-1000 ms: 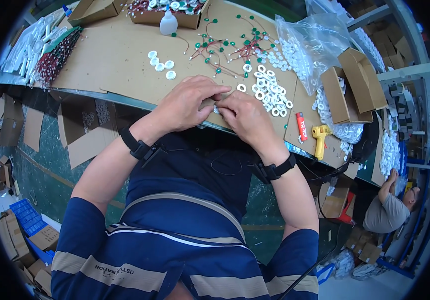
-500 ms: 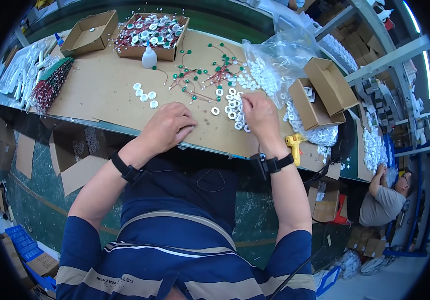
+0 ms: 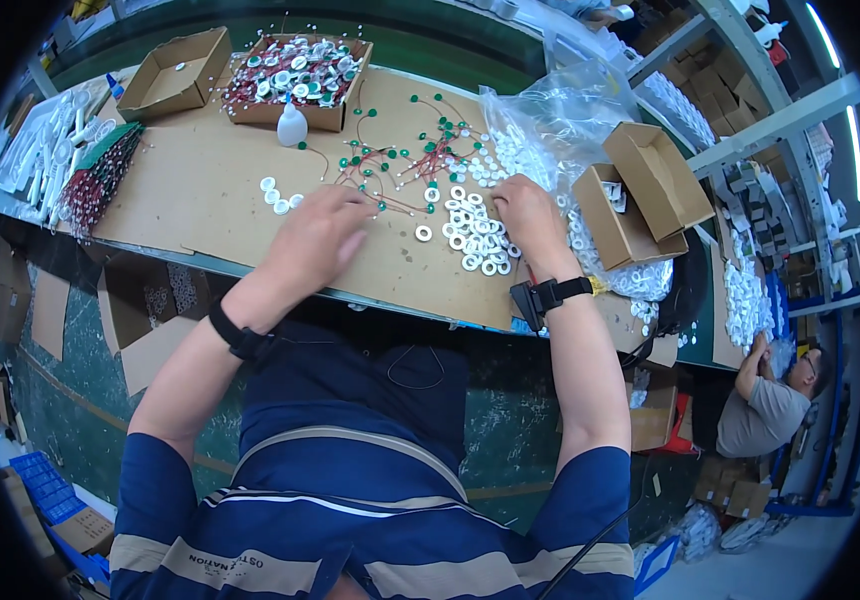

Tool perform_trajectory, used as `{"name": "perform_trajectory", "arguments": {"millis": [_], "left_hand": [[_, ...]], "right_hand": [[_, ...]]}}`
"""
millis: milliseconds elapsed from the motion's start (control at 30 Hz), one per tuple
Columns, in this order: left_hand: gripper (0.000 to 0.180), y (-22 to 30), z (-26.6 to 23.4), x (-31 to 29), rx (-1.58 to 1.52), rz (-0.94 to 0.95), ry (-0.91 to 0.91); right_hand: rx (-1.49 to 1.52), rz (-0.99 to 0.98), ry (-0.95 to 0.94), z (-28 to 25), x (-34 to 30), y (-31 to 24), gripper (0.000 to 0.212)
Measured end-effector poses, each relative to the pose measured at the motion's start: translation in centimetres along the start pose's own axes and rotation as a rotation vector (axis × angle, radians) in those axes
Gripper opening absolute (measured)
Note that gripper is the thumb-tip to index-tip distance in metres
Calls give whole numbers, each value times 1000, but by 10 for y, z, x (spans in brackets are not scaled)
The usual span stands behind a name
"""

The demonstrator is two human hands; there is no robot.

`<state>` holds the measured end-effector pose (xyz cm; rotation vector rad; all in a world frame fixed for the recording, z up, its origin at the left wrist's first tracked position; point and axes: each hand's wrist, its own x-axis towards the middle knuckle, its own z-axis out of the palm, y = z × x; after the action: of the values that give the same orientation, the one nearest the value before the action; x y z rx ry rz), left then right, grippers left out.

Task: The person picks up a white plastic ring and a small metal disc, fits the disc into the ring, and places the unit on the table. They then pick up a pair of glasses, clean them with their shirt, and put them on.

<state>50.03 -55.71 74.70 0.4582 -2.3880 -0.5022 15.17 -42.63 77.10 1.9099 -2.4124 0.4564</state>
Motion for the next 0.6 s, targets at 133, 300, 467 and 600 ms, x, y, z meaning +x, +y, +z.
{"name": "perform_trajectory", "arguments": {"millis": [133,300,467,600], "left_hand": [[34,30,32,21,-105,35,-97],[33,31,56,23,-36,204,-140],[28,23,49,12,-77,143,-282],[22,18,35,-5,-208,26,-241]], "right_hand": [[-19,79,-43,-2,-6,4,20],[74,30,68,-13,-22,-14,17],[288,-206,132,-14,-64,-76,18],[194,-309,120,8,-87,-95,19]]}}
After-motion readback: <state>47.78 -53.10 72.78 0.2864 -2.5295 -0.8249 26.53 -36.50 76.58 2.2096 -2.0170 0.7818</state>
